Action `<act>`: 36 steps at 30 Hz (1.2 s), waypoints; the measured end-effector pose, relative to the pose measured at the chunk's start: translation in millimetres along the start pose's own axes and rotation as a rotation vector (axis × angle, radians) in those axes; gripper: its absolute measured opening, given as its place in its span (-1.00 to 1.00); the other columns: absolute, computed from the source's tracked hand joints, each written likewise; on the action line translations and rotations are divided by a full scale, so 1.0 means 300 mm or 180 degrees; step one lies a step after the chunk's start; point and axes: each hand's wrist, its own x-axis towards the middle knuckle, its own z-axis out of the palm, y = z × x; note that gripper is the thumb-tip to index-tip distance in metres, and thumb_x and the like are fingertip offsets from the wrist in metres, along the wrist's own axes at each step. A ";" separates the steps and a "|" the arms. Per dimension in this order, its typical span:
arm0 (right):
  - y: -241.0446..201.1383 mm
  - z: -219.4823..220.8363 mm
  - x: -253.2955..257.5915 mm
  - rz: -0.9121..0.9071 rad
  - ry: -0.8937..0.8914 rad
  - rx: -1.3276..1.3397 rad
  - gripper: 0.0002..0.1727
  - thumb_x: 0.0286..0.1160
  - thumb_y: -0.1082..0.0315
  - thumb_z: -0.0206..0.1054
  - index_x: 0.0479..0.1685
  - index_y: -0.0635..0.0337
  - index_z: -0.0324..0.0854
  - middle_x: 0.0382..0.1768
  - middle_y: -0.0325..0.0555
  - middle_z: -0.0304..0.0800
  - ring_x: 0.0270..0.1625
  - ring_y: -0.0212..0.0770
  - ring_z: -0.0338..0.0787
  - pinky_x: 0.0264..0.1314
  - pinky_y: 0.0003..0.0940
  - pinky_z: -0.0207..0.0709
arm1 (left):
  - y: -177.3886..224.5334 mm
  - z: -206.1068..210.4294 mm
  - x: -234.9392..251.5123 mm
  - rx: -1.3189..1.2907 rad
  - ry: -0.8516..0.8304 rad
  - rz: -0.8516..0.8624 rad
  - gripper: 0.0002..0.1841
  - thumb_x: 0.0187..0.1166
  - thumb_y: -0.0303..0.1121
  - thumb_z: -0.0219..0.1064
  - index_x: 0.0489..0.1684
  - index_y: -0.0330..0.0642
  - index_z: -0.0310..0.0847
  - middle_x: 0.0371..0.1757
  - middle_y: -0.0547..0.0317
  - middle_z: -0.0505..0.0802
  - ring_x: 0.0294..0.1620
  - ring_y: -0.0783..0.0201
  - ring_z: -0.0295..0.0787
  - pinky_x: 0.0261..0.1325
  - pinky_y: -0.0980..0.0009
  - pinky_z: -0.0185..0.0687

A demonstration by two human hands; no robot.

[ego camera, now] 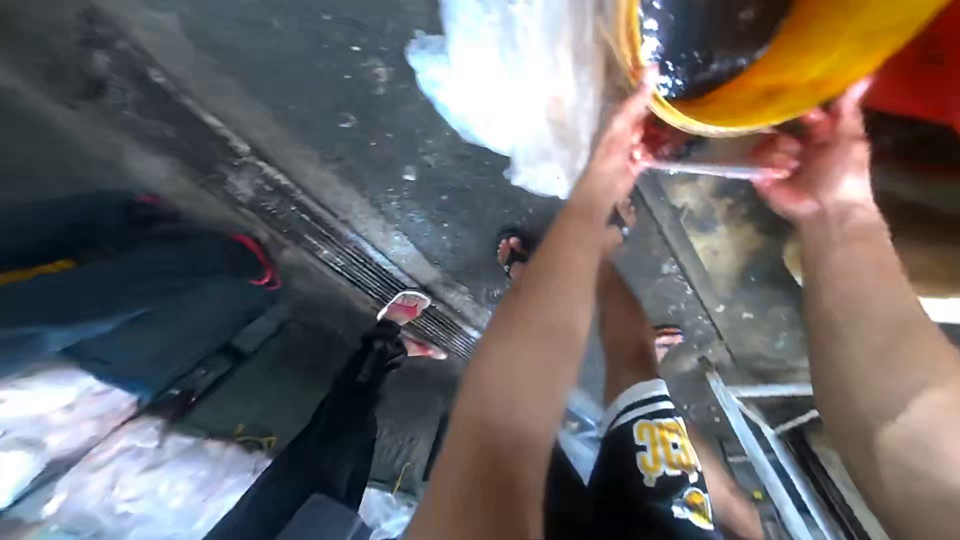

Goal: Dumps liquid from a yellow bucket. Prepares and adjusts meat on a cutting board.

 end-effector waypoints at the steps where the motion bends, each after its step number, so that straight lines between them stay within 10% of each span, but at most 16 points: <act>1: 0.007 -0.016 0.009 0.0022 0.0014 -0.0128 -0.39 0.82 -0.31 -0.33 -0.33 -0.18 0.47 -0.77 -0.50 0.24 -0.73 -0.51 0.31 -0.55 -0.57 0.41 | 0.003 -0.016 0.013 0.0195 0.0046 -0.0098 -0.60 0.82 0.09 0.07 -0.28 -0.01 0.51 -0.67 0.38 0.40 -0.72 0.43 0.29 -0.61 0.51 0.36; 11: 0.119 -0.026 -0.054 -0.0099 0.0467 -0.0714 -0.79 0.82 -0.09 0.08 0.04 -0.25 0.41 -0.65 -0.50 0.31 -0.72 -0.52 0.30 -0.61 -0.60 0.38 | -0.036 -0.111 0.058 0.1290 0.0237 0.0150 -0.45 0.63 0.25 0.27 0.33 0.03 0.57 -0.32 0.14 0.59 -0.58 0.28 0.40 -0.52 0.36 0.47; 14: 0.185 -0.038 -0.080 -0.0146 0.0413 -0.0690 -0.85 0.83 0.01 0.11 0.15 -0.26 0.39 -0.57 -0.45 0.41 -0.66 -0.50 0.38 -0.57 -0.58 0.43 | -0.054 -0.163 0.048 0.1502 0.0128 0.0388 -0.56 0.66 0.15 0.31 0.09 -0.05 0.58 -0.33 0.13 0.60 -0.54 0.26 0.47 -0.49 0.31 0.51; 18: 0.300 -0.063 -0.138 -0.0294 0.0400 -0.0763 -0.79 0.75 0.23 0.20 0.22 -0.23 0.37 -0.51 -0.43 0.43 -0.59 -0.48 0.47 -0.48 -0.55 0.54 | -0.088 -0.258 0.023 0.1755 -0.0211 0.0444 -0.50 0.63 -0.14 0.39 0.49 -0.13 0.52 0.10 -0.03 0.84 -0.20 0.18 0.81 -0.25 0.23 0.76; 36: 0.720 -0.119 -0.180 0.0245 0.1107 -0.0747 -0.83 0.64 0.46 0.30 0.02 0.00 0.45 -0.50 -0.32 0.59 -0.59 -0.43 0.54 -0.44 -0.50 0.60 | -0.304 -0.615 -0.031 0.1744 -0.0308 -0.0252 -0.50 0.31 -0.60 0.41 0.30 -0.20 0.50 -0.24 0.11 0.74 -0.54 0.37 0.54 -0.49 0.45 0.55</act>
